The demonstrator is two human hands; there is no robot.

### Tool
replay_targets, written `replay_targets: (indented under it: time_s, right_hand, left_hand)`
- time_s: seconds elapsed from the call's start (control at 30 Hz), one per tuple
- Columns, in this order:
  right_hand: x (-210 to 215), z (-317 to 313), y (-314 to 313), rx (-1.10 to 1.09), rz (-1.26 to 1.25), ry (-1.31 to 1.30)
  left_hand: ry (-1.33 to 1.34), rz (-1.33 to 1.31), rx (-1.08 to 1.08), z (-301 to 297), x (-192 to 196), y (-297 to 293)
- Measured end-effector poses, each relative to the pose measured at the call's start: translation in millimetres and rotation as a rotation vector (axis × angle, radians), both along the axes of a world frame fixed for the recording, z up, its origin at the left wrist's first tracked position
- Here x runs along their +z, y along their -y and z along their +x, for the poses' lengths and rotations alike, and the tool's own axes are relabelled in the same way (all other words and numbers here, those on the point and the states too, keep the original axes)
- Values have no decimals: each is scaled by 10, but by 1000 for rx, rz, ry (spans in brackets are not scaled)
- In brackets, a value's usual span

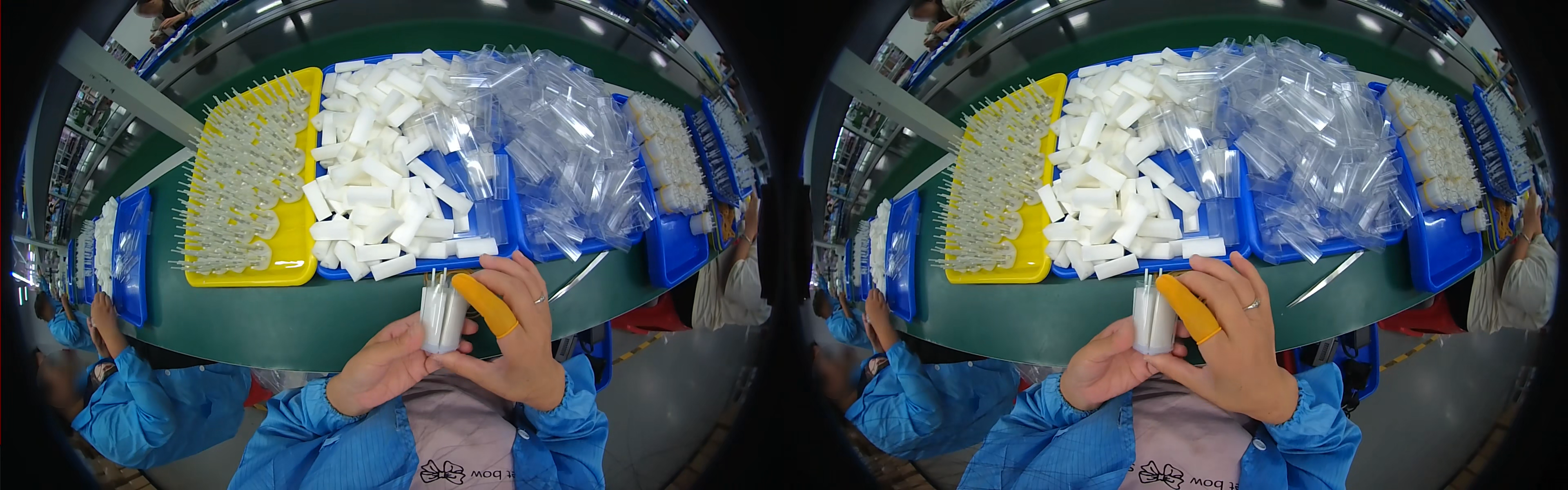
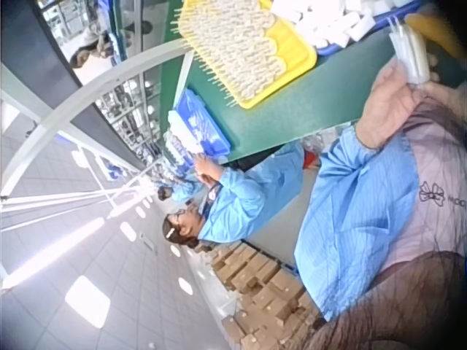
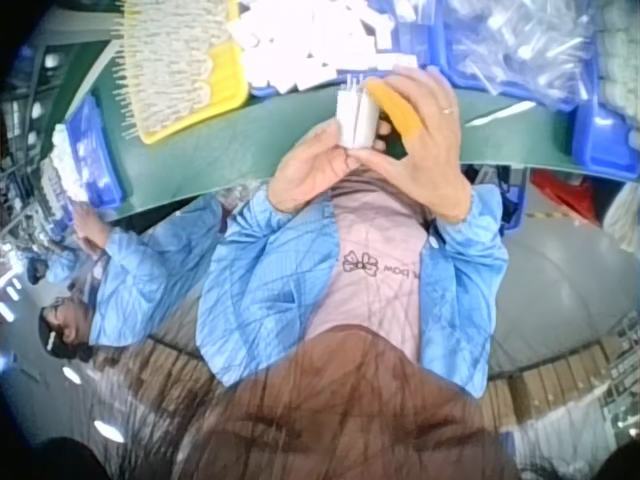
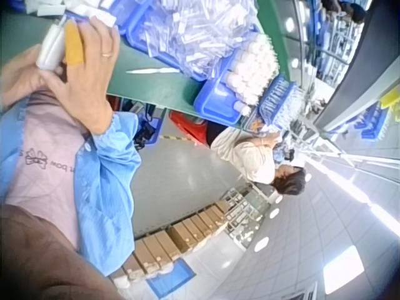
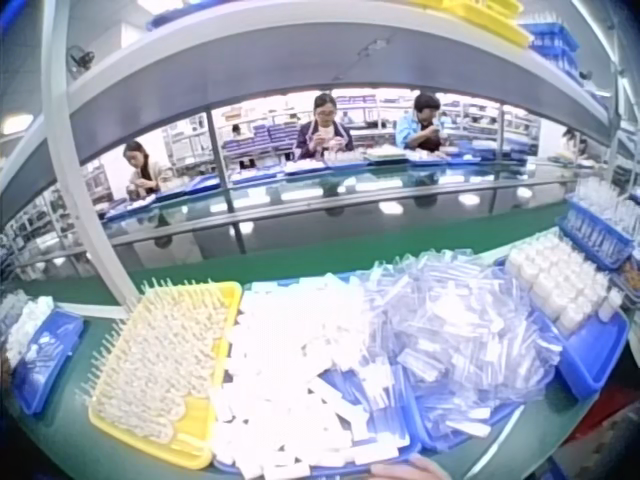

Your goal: The person assembles small white plastic components by inserting cylindrical pieces into a base unit. They use a yellow-handled tool to press the pieces into place and secure the assembly with a rubber band. The finished units are placed into a blue tray on the assembly line.

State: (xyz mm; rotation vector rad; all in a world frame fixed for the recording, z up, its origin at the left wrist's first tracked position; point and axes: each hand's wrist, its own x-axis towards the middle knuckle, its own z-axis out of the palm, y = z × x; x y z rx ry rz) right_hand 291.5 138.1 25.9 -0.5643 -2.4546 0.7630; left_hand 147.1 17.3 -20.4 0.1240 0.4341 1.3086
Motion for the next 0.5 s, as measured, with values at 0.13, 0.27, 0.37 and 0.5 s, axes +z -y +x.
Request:
replay_targets:
  time_s: [0.13,0.27,0.37,0.5]
  right_hand:
    - [-25,-27,38,3,77,-4]
    - [-41,-58,76,16,116,41]
    - [82,-15,-9,21,-10,25]
    - [100,211,-276,-211,-18,-113]
  left_hand:
    - [-52,-18,23,20,43,-3]
    - [-124,-21,50,61,11,8]
    - [-186,-49,51,43,28,28]
    - [-571,6,161,27,59,61]
